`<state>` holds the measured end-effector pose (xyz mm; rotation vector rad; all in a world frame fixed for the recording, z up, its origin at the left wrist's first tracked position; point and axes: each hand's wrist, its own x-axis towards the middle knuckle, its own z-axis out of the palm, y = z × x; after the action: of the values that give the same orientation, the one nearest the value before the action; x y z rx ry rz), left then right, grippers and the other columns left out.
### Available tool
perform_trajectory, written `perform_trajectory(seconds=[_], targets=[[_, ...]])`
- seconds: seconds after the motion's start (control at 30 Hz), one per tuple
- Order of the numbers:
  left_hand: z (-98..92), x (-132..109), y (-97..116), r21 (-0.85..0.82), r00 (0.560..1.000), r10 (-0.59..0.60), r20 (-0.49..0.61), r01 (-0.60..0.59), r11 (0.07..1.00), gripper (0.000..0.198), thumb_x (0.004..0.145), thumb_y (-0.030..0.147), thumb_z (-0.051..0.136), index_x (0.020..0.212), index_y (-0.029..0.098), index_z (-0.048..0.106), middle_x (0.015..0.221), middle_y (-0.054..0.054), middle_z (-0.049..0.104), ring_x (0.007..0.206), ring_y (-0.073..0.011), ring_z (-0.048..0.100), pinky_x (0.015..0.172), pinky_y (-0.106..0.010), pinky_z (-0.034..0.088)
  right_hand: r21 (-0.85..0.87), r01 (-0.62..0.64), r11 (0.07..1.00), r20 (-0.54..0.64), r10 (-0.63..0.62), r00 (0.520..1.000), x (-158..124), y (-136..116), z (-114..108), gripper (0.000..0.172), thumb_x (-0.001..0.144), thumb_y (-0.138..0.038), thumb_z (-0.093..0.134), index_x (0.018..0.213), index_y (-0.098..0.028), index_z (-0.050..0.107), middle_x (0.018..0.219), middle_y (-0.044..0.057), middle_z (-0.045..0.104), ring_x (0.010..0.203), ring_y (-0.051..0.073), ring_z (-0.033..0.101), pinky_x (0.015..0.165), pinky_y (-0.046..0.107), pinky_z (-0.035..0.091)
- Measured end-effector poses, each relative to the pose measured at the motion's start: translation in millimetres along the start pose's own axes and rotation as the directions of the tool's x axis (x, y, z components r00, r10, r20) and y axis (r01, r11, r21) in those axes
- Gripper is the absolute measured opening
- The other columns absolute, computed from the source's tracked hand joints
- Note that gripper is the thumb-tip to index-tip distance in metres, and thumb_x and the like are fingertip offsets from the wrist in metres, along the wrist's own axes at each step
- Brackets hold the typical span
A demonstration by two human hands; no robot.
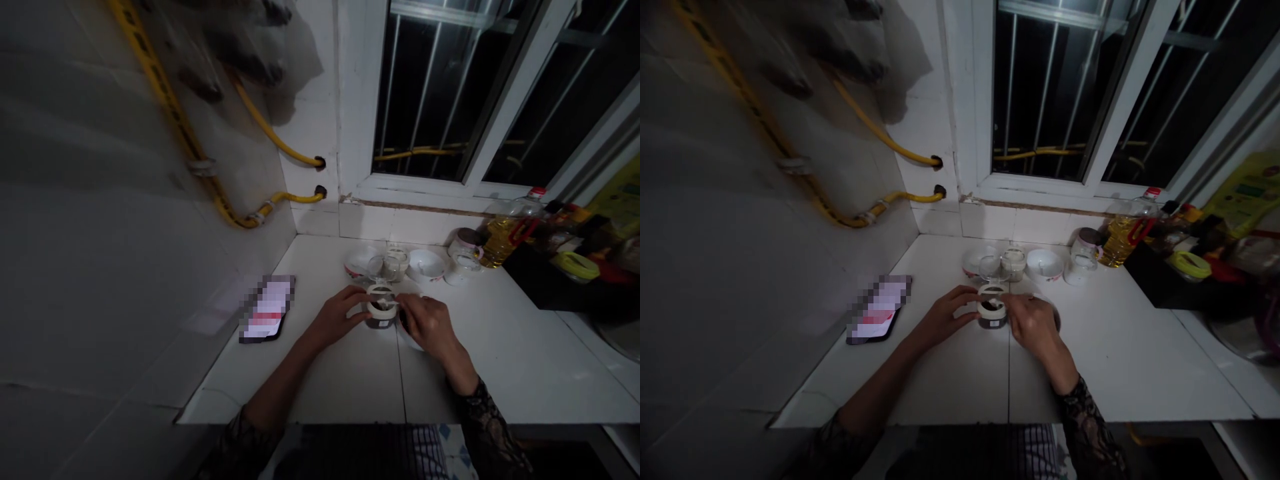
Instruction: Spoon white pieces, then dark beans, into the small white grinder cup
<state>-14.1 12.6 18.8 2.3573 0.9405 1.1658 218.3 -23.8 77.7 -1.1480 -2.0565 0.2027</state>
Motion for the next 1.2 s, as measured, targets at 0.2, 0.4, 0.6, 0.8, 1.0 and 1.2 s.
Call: perform_trajectory(seconds=[0.2, 0.4, 0.6, 0.8, 1.0, 1.2], targets=[[-0.6, 0.7, 0.9, 0.002, 1.0, -0.005, 0.009, 0.005, 1.0, 0.026, 0.093, 0.039, 0.059, 0.115, 0.025, 0.064, 0.114, -0.007, 0.063, 0.105, -0.0192, 0.064, 0.09, -0.034, 0.055, -0.006, -0.299, 0.954, -0.191, 0.292, 0.937, -7.2, 17.3, -30.9, 0.031, 0.093, -0.041, 0.044, 0.093, -0.022, 0.068, 0.077, 0.007, 0.075, 0.07, 0.022, 0.068, 0.07, 0.031, 0.05], [0.2, -0.1, 0.3, 0.011, 1.0, 0.007, 0.007, -0.007, 1.0, 0.027, 0.092, 0.038, 0.059, 0.114, 0.022, 0.064, 0.114, -0.008, 0.062, 0.104, -0.0198, 0.064, 0.091, -0.035, 0.055, -0.035, -0.428, 0.903, -0.006, 0.428, 0.904, -15.2, 40.6, -40.8, 0.028, 0.085, -0.042, 0.047, 0.081, -0.023, 0.067, 0.065, 0.004, 0.072, 0.061, 0.022, 0.064, 0.063, 0.031, 0.045], [-0.1, -0.1, 0.9, -0.006, 1.0, -0.02, 0.011, 0.02, 1.0, 0.026, 0.092, 0.039, 0.06, 0.114, 0.026, 0.064, 0.114, -0.007, 0.062, 0.104, -0.0193, 0.064, 0.09, -0.035, 0.055, 0.189, -0.552, 0.812, 0.103, 0.543, 0.833, -15.0, 39.1, -19.5, 0.033, 0.078, -0.05, 0.052, 0.073, -0.021, 0.067, 0.055, 0.003, 0.069, 0.051, 0.018, 0.056, 0.052, 0.028, 0.038], [-0.3, 0.1, 0.3, 0.001, 1.0, -0.01, 0.007, 0.01, 1.0, 0.027, 0.093, 0.039, 0.059, 0.115, 0.025, 0.063, 0.113, -0.007, 0.062, 0.104, -0.019, 0.064, 0.09, -0.035, 0.055, 0.343, -0.636, 0.691, 0.036, 0.667, 0.744, -14.8, 44.0, -30.5, 0.037, 0.069, -0.053, 0.06, 0.073, -0.017, 0.069, 0.051, 0.003, 0.066, 0.043, 0.014, 0.04, 0.045, 0.027, 0.026], [-0.3, 0.2, 1.3, 0.0, 1.0, 0.0, 0.004, 0.0, 1.0, 0.026, 0.093, 0.039, 0.058, 0.114, 0.024, 0.064, 0.113, -0.007, 0.062, 0.104, -0.0183, 0.064, 0.091, -0.033, 0.055, 0.495, -0.649, 0.578, 0.019, 0.74, 0.673, -17.4, 48.2, -34.5, 0.039, 0.06, -0.053, 0.069, 0.071, -0.016, 0.068, 0.048, 0.003, 0.064, 0.036, 0.008, 0.026, 0.04, 0.025, 0.015], [0.3, -0.3, -1.0, 0.005, 1.0, -0.007, 0.01, 0.007, 1.0, 0.027, 0.093, 0.038, 0.059, 0.115, 0.025, 0.063, 0.113, -0.006, 0.062, 0.105, -0.0187, 0.064, 0.091, -0.034, 0.055, 0.621, -0.623, 0.475, 0.059, 0.764, 0.642, -18.2, 49.3, -34.0, 0.039, 0.054, -0.05, 0.075, 0.069, -0.015, 0.068, 0.046, 0.004, 0.063, 0.034, 0.005, 0.024, 0.038, 0.022, 0.01]])
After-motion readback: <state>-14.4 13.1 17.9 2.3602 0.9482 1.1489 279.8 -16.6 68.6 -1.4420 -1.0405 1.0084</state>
